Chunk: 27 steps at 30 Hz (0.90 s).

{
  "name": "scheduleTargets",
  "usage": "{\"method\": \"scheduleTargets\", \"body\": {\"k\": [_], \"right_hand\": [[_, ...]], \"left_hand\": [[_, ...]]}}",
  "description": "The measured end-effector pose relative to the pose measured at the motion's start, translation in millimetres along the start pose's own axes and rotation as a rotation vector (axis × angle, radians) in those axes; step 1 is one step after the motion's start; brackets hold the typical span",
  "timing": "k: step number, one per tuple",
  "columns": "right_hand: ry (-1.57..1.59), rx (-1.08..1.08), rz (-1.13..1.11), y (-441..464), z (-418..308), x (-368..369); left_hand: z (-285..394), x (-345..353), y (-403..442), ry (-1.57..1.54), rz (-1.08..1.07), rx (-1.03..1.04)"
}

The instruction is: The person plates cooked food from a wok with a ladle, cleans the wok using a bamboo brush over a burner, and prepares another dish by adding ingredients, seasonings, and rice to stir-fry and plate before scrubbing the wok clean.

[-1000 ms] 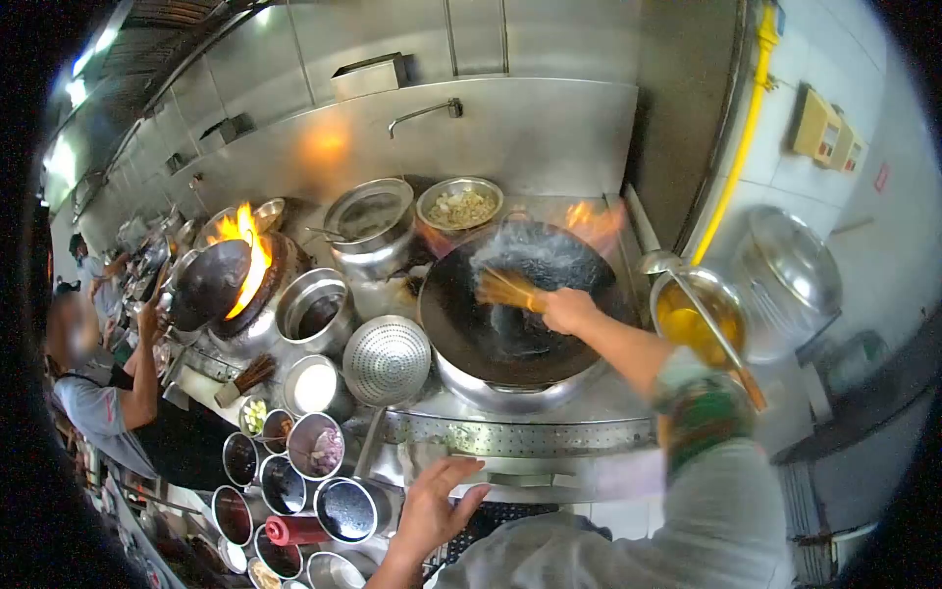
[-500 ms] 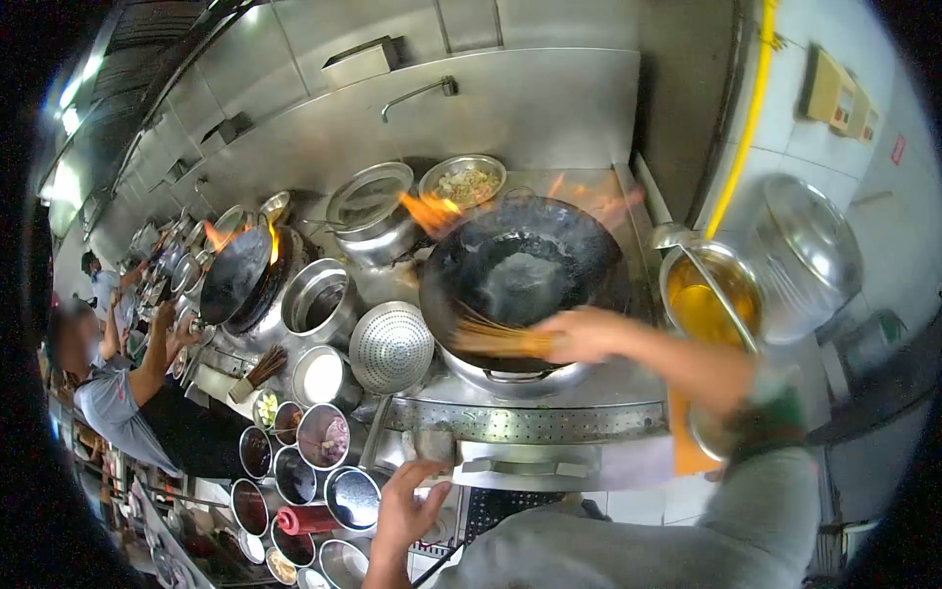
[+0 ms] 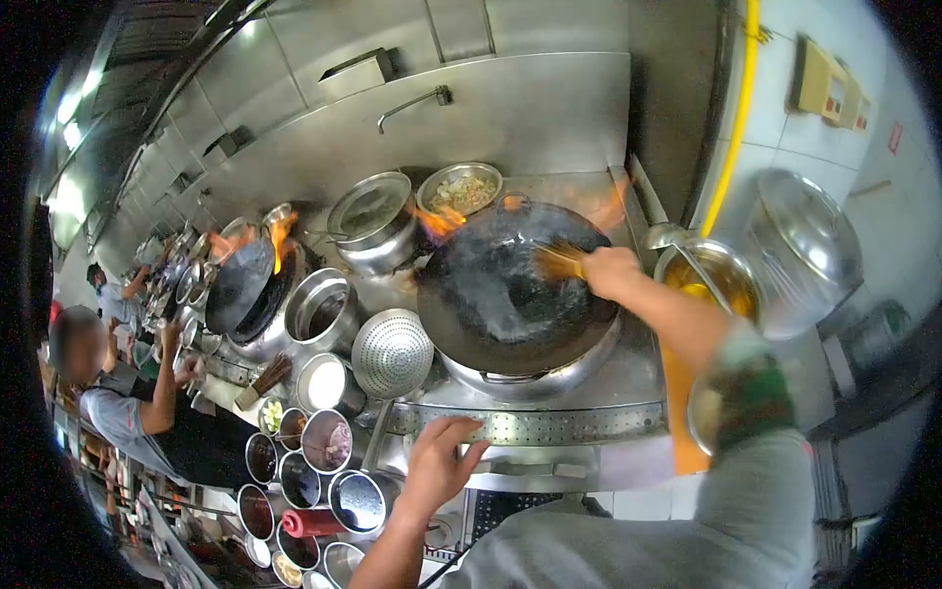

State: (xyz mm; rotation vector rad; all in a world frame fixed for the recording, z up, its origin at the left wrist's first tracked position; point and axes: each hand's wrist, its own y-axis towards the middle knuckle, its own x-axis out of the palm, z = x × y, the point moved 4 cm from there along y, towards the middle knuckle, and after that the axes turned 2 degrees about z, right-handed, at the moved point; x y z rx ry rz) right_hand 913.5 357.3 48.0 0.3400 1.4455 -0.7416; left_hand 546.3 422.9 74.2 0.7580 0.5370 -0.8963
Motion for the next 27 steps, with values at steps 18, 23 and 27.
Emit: {"method": "scheduleTargets", "body": {"k": [18,23,27], "right_hand": [[0.186,0.225,0.388,-41.2,75.1,-54.8],[0.565,-0.002,0.692,-173.2,92.6,-80.4],[0.983,0.292,0.486,-267.4,100.9,-100.5]], "left_hand": [[-26.5,110.0,69.3,0.457,-0.121,0.216],[-4.8,53.7,75.3,0.461,0.097,0.256],[-2.4,2.6,121.8,0.236,0.232,0.203]]}}
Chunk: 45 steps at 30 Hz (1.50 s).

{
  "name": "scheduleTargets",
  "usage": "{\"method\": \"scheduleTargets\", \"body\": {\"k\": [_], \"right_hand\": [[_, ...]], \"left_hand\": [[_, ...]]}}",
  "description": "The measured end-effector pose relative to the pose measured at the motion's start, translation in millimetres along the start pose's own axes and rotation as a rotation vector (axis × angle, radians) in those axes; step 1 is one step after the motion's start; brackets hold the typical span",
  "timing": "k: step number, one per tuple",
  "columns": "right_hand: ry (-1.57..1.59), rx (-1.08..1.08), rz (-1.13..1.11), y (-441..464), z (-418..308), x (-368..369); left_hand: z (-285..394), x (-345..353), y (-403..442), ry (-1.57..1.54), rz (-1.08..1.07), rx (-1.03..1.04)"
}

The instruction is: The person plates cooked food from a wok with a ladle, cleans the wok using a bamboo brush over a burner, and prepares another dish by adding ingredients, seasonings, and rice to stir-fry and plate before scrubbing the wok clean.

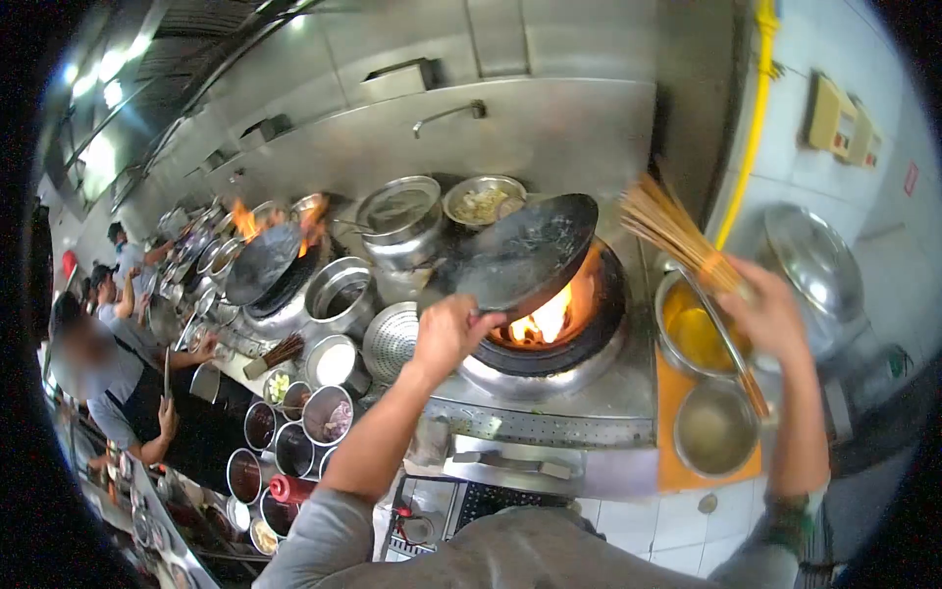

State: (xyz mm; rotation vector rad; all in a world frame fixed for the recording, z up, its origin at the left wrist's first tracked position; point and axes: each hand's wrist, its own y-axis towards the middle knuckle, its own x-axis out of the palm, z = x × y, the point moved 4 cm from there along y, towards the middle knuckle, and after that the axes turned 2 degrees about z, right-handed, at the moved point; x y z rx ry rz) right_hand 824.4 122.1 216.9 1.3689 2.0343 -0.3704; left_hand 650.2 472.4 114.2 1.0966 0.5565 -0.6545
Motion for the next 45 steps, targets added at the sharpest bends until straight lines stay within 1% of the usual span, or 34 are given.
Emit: {"method": "scheduleTargets", "body": {"k": [2,4,6,8,10,12,14,16,17,18,19,20,21,22,24,26,27,28,29,30,31,32,33,34,35,36,37,38,39,40,42,43,44,45], "right_hand": [[0.052,-0.176,0.104,-22.8,28.8,-24.7],[-0.217,-0.618,0.175,-35.2,63.5,-52.3],[-0.053,-0.357,0.181,-61.3,80.7,-62.6],[0.088,-0.184,0.143,-90.7,78.6,-65.3],[0.069,-0.184,0.265,-106.2,133.4,-80.2],[0.115,-0.215,0.358,-125.2,137.9,-87.0],[0.168,-0.086,0.126,-139.8,105.8,-97.3],[0.203,-0.336,0.047,-88.2,193.9,-124.0],[0.153,-0.265,0.255,-109.7,125.3,-101.9],[0.114,-0.179,0.455,-134.6,51.9,-78.5],[0.124,-0.225,0.369,-130.3,26.6,-66.0],[0.178,-0.143,0.343,-119.5,11.5,-58.3],[0.220,-0.041,0.341,-110.4,5.0,-53.5],[0.217,-0.067,0.282,-84.8,9.8,-47.6],[0.484,-0.162,0.077,-9.1,45.7,-34.7],[0.328,-0.257,0.051,78.5,78.0,-2.3],[0.171,-0.354,0.060,131.2,103.2,26.0],[0.007,-0.422,0.079,174.3,123.3,63.3],[-0.040,-0.294,0.127,232.8,159.3,99.7],[-0.270,-0.370,0.140,202.3,135.4,130.7],[-0.192,-0.310,0.048,191.3,126.9,167.5],[-0.322,-0.362,-0.033,212.4,144.7,207.9],[-0.376,-0.294,-0.118,218.9,171.0,233.9],[-0.327,-0.214,-0.091,180.5,123.8,232.6],[-0.362,-0.209,-0.043,171.9,98.4,224.6],[-0.235,-0.254,0.022,158.4,78.8,221.4],[-0.111,-0.302,0.092,150.6,74.6,225.7],[-0.287,-0.463,0.160,188.3,111.9,250.7],[-0.275,-0.281,0.158,135.0,50.1,247.8],[-0.375,-0.240,0.073,148.5,75.3,283.7],[-0.322,-0.207,-0.144,94.3,40.5,310.1],[-0.227,-0.380,-0.297,84.4,44.5,330.4],[-0.141,-0.484,-0.429,58.4,28.7,320.1],[0.016,-0.240,-0.672,53.7,36.7,307.7]], "left_hand": [[-2.8,-26.3,33.4,-0.038,0.067,-0.024],[-12.1,-49.0,70.2,-0.074,0.100,-0.093],[-31.6,-63.4,107.5,-0.070,0.055,-0.172],[-56.0,-74.0,144.2,-0.144,0.070,-0.147],[-66.5,-90.2,161.9,-0.145,0.073,-0.259],[-78.9,-85.1,174.0,-0.131,0.181,-0.263],[-52.7,-94.8,169.0,-0.167,0.135,-0.170],[-41.1,-79.8,150.7,-0.314,0.057,-0.278],[-24.0,-71.7,132.4,-0.253,0.136,-0.219],[0.0,-72.3,100.2,-0.467,0.102,-0.242],[28.0,-76.7,68.9,-0.284,0.064,-0.372],[60.1,-95.5,24.0,-0.206,0.123,-0.217],[67.5,-53.1,7.3,-0.076,0.263,-0.019],[51.8,21.8,1.4,-0.127,0.096,-0.036],[64.9,58.6,-51.9,-0.014,-0.044,-0.061],[72.6,82.8,-92.1,-0.013,-0.133,-0.005],[74.2,91.3,-103.0,-0.006,-0.128,-0.016],[78.5,98.1,-111.3,0.004,-0.111,0.052],[79.9,101.6,-116.4,0.015,-0.094,0.120],[79.5,103.7,-118.4,0.013,-0.097,0.131],[78.4,106.4,-118.4,0.012,-0.116,0.134],[76.5,109.7,-116.3,0.012,-0.136,0.136],[75.9,112.3,-114.5,0.004,-0.149,0.182],[70.8,112.4,-112.6,0.016,-0.137,0.152],[65.6,112.2,-109.6,0.029,-0.124,0.122],[65.3,112.5,-110.7,0.015,-0.145,0.166],[60.8,111.3,-111.2,-0.030,-0.164,0.109],[59.5,108.2,-111.0,-0.073,-0.185,0.051],[65.4,99.5,-106.4,-0.083,-0.201,0.089],[67.1,92.6,-102.9,-0.052,-0.280,0.040],[76.5,75.6,-107.9,-0.032,-0.369,0.019],[81.0,57.6,-112.3,-0.089,-0.199,0.045],[83.1,38.2,-118.1,-0.150,-0.030,0.067],[86.9,20.5,-128.5,-0.167,-0.035,0.016]]}}
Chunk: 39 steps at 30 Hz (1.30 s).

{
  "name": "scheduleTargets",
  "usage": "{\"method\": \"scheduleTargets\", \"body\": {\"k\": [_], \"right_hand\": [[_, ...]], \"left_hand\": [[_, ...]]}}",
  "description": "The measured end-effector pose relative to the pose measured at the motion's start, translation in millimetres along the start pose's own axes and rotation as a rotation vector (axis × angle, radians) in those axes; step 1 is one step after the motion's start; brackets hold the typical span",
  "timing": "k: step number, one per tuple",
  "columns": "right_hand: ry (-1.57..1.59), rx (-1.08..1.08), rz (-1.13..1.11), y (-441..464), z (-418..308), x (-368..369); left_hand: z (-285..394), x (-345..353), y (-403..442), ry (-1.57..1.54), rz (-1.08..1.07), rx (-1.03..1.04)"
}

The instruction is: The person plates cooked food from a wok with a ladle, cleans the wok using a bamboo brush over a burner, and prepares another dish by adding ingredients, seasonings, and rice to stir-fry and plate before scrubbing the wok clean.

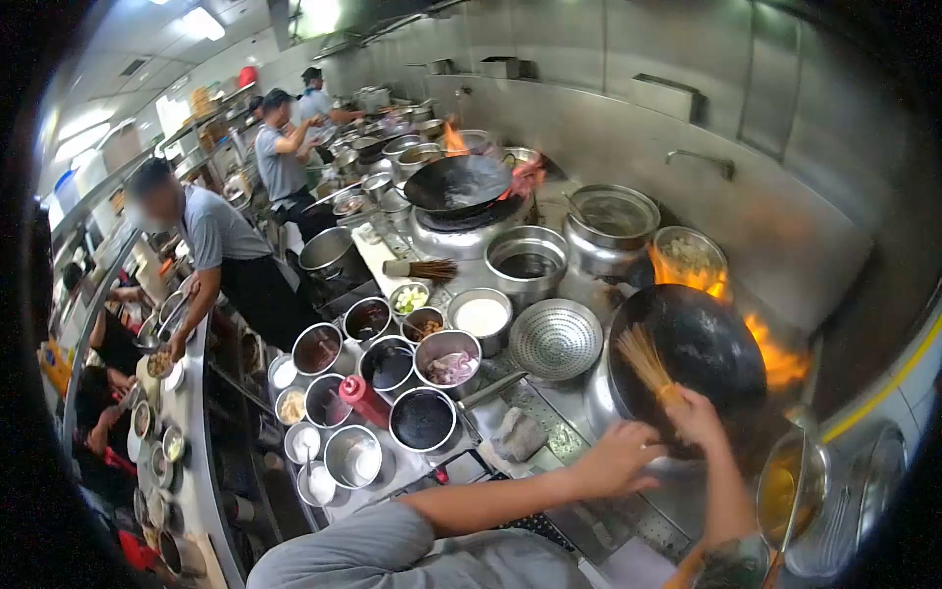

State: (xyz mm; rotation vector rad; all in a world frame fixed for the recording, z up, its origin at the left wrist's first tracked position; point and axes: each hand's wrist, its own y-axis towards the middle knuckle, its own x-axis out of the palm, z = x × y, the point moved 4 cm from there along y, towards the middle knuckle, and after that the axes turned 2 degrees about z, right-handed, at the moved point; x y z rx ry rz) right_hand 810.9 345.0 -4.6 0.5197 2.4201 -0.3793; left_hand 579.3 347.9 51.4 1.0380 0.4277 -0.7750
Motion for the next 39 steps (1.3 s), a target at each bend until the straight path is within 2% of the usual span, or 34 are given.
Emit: {"method": "scheduleTargets", "body": {"k": [1,2,3,4,5,6,8,9,10,11,12,13,14,15,16,17,18,19,20,21,22,23,24,26,27,28,29,31,32,33,34,36,37,39], "right_hand": [[0.258,0.172,-0.204,-12.7,2.9,-5.9],[0.116,0.089,-0.272,-8.3,10.4,-35.5],[-0.086,0.182,-0.151,-8.7,15.0,-62.9],[-0.679,-0.207,0.070,10.3,58.2,-91.0],[-0.841,0.077,0.400,12.7,72.3,-112.1],[-0.689,0.085,0.711,3.0,24.0,-113.9],[-0.622,0.168,0.890,9.2,4.3,-102.7],[-0.579,0.245,0.742,44.0,37.6,-96.6],[-0.524,0.214,0.633,70.4,58.1,-82.6],[-0.492,0.263,0.569,44.8,-12.0,-55.4],[-0.481,0.102,0.333,51.5,-21.0,-27.2],[-0.451,-0.057,0.276,64.2,-18.0,-2.2],[-0.232,-0.226,0.161,65.7,-2.4,13.0],[0.201,0.045,-0.091,15.2,-34.8,6.4],[0.418,0.046,-0.250,2.4,-21.7,-2.0],[0.423,0.175,-0.331,-13.5,-4.8,-23.8],[0.023,0.146,-0.208,-18.2,12.8,-53.5],[-0.278,-0.184,0.101,-4.6,88.5,-89.4],[-0.751,0.133,0.416,-27.3,53.2,-110.6],[-0.776,0.219,0.581,6.4,103.5,-127.4],[-0.782,0.113,0.882,-5.3,76.8,-117.6],[-0.782,0.074,0.863,14.9,77.7,-108.9],[-0.720,0.019,0.717,37.5,95.2,-94.1],[-0.531,0.002,0.511,79.3,111.7,-47.1],[-0.288,-0.006,0.301,67.2,77.6,-15.6],[-0.193,-0.273,0.281,88.2,107.2,-3.7],[0.159,-0.141,-0.026,44.7,50.4,7.5],[0.245,-0.005,-0.277,-25.4,-7.5,-7.6],[0.125,-0.115,-0.420,-48.0,-24.1,-28.5],[0.006,-0.119,-0.416,-43.7,2.8,-50.1],[-0.168,-0.114,-0.274,-25.6,44.0,-75.2],[-0.687,-0.073,0.329,-4.4,106.2,-128.0],[-0.793,-0.099,0.593,13.7,135.2,-139.4],[-0.783,-0.368,0.844,88.5,194.1,-121.7]], "left_hand": [[5.6,-17.0,-9.3,-0.017,-0.002,-0.051],[7.3,-31.4,-16.5,-0.032,-0.018,-0.047],[6.7,-44.8,-22.8,-0.031,-0.040,-0.090],[7.1,-54.0,-29.0,-0.029,-0.064,-0.132],[11.0,-60.3,-36.3,-0.045,-0.085,-0.125],[12.1,-65.6,-41.2,-0.028,-0.069,-0.152],[12.7,-63.8,-43.5,-0.017,-0.060,-0.178],[14.6,-59.7,-42.4,-0.057,-0.079,-0.144],[17.3,-57.0,-41.7,-0.097,-0.098,-0.111],[19.6,-58.3,-41.1,-0.096,-0.103,-0.111],[22.2,-59.2,-39.5,-0.101,-0.124,-0.114],[21.7,-61.0,-39.7,-0.106,-0.145,-0.117],[18.1,-65.0,-45.3,-0.096,-0.137,-0.129],[15.5,-70.3,-57.5,-0.108,-0.153,-0.129],[13.8,-78.6,-71.6,-0.080,-0.126,-0.173],[13.8,-89.0,-86.3,-0.030,-0.075,-0.227],[16.1,-97.2,-100.3,-0.048,-0.057,-0.262],[19.1,-105.8,-111.5,-0.079,-0.052,-0.281],[23.6,-112.5,-116.9,-0.069,-0.051,-0.312],[26.0,-117.4,-119.5,-0.032,-0.012,-0.351],[32.1,-114.6,-119.4,-0.072,-0.016,-0.303],[36.9,-108.8,-119.1,-0.111,-0.019,-0.254],[41.3,-100.5,-119.5,-0.104,-0.003,-0.279],[55.0,-86.3,-111.6,-0.206,-0.028,-0.115],[58.6,-84.4,-115.2,-0.192,-0.011,-0.132],[60.7,-80.6,-118.6,-0.218,-0.054,-0.110],[60.5,-79.5,-121.4,-0.244,-0.098,-0.088],[54.1,-96.4,-141.4,-0.216,-0.044,-0.140],[47.1,-104.2,-155.4,-0.198,-0.021,-0.259],[40.5,-109.6,-166.0,-0.181,0.003,-0.377],[38.3,-111.2,-172.3,-0.169,0.015,-0.378],[36.9,-110.0,-182.2,-0.130,0.076,-0.430],[39.3,-109.0,-177.4,-0.141,0.070,-0.422],[45.6,-105.0,-153.0,-0.192,0.054,-0.282]]}}
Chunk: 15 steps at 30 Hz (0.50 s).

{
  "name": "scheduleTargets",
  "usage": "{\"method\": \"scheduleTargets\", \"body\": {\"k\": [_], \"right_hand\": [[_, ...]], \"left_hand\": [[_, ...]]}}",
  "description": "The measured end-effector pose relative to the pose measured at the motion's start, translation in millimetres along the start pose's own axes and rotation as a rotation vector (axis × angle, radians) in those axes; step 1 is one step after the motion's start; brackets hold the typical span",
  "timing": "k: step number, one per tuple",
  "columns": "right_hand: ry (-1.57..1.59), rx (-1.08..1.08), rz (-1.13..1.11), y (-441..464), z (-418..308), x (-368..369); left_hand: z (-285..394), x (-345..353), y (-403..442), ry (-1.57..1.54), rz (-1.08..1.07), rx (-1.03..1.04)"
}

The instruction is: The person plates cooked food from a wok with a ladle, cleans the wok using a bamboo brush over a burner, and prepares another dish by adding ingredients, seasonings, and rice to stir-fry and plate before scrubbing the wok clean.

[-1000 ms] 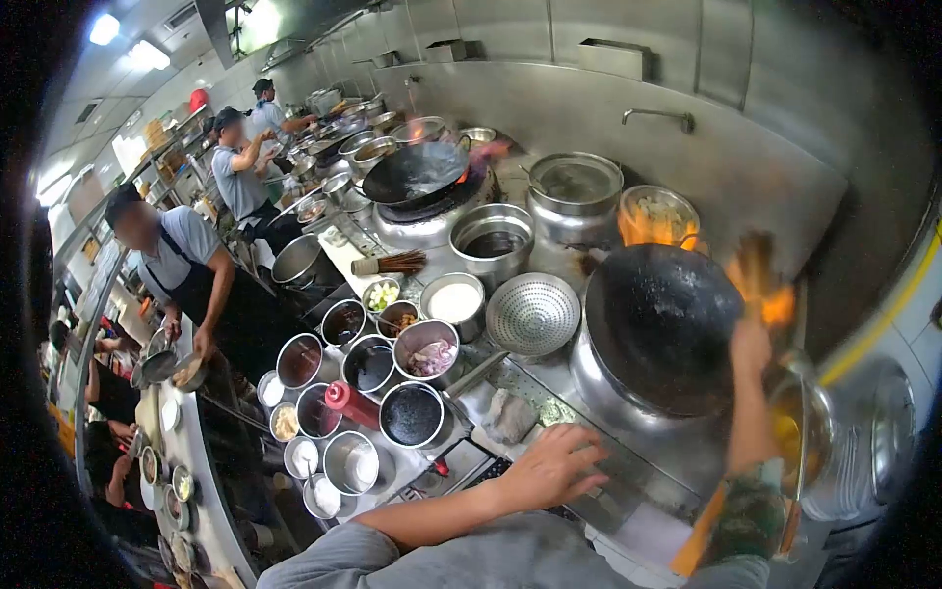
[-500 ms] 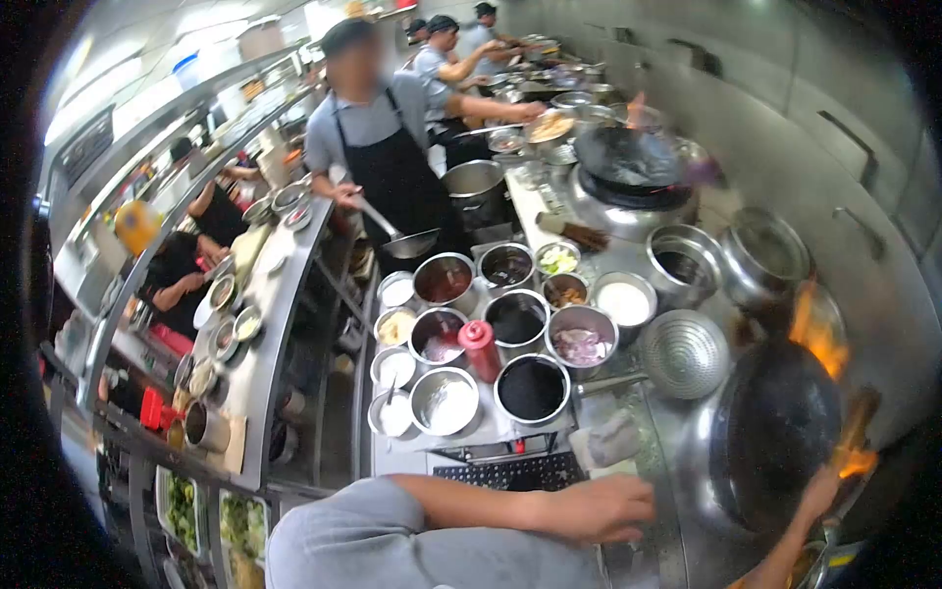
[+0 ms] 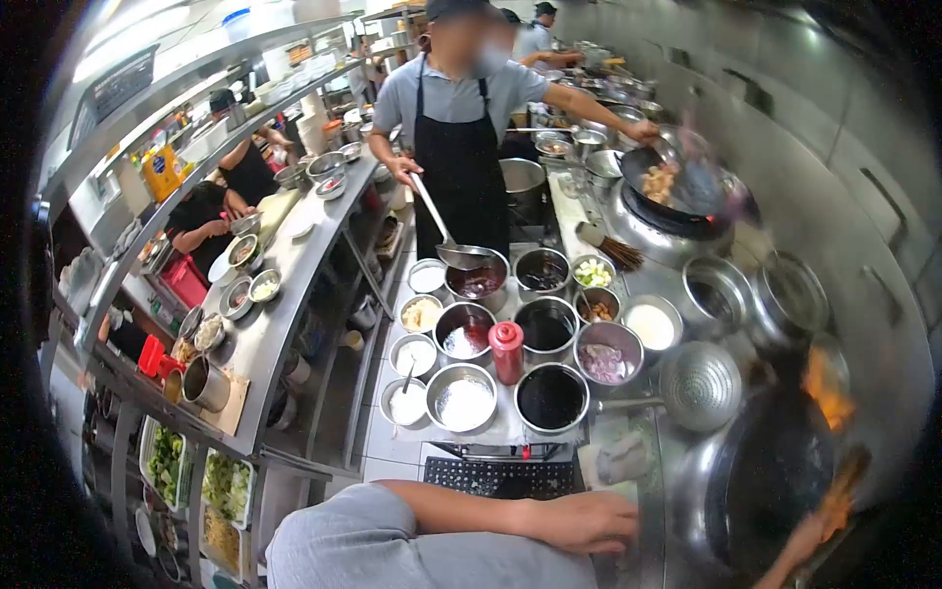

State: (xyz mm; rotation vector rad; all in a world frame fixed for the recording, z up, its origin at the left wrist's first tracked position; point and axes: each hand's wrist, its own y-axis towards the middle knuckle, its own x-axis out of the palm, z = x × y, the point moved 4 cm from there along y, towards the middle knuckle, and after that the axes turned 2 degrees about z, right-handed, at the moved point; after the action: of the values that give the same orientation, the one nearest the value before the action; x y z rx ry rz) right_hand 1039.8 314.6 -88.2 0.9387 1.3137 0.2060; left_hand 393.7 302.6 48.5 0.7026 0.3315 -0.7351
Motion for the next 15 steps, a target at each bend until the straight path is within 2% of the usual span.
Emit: {"method": "scheduleTargets", "body": {"k": [1,2,3,4,5,6,8,10,11,12,13,14,15], "right_hand": [[0.125,0.249,-0.484,9.0,-47.3,1.5],[0.287,0.213,-0.377,5.8,-128.3,-36.9],[0.434,-0.225,-0.108,-9.6,-118.0,32.0],[0.655,0.259,-0.537,-11.8,-161.9,7.8],[0.729,0.347,-0.724,-6.7,-236.2,-88.9],[0.977,0.361,-0.849,-6.6,-245.2,-109.9],[1.079,0.417,-1.060,-9.6,-191.5,-100.8],[0.595,0.148,-0.964,7.6,-117.5,-84.0],[0.221,0.230,-0.684,6.5,-91.7,-90.8],[-0.162,0.296,-0.412,14.7,-111.2,-126.4],[-0.108,0.377,-0.225,25.0,-132.4,-138.6],[-0.170,0.389,-0.252,27.8,-111.8,-102.4],[-0.120,0.422,-0.382,28.8,-82.7,-41.5]], "left_hand": [[6.0,1.0,7.4,-0.017,-0.021,0.010],[12.7,2.5,15.9,-0.018,-0.071,0.038],[17.4,5.1,20.5,-0.020,-0.120,0.066],[17.6,4.9,16.8,-0.041,-0.151,0.087],[11.4,-0.8,9.9,-0.028,-0.134,0.063],[1.7,-6.3,8.8,-0.013,-0.117,0.040],[-21.4,-21.1,15.6,0.031,-0.066,-0.098],[-31.3,-33.4,13.5,0.103,0.024,-0.188],[-30.3,-29.6,14.7,0.067,-0.027,-0.152],[-31.3,-27.2,17.4,0.065,-0.037,-0.154],[-31.9,-23.7,22.2,0.082,-0.022,-0.183],[-32.0,-18.1,34.6,0.067,-0.047,-0.173],[-30.3,-12.2,50.5,0.064,-0.095,-0.114]]}}
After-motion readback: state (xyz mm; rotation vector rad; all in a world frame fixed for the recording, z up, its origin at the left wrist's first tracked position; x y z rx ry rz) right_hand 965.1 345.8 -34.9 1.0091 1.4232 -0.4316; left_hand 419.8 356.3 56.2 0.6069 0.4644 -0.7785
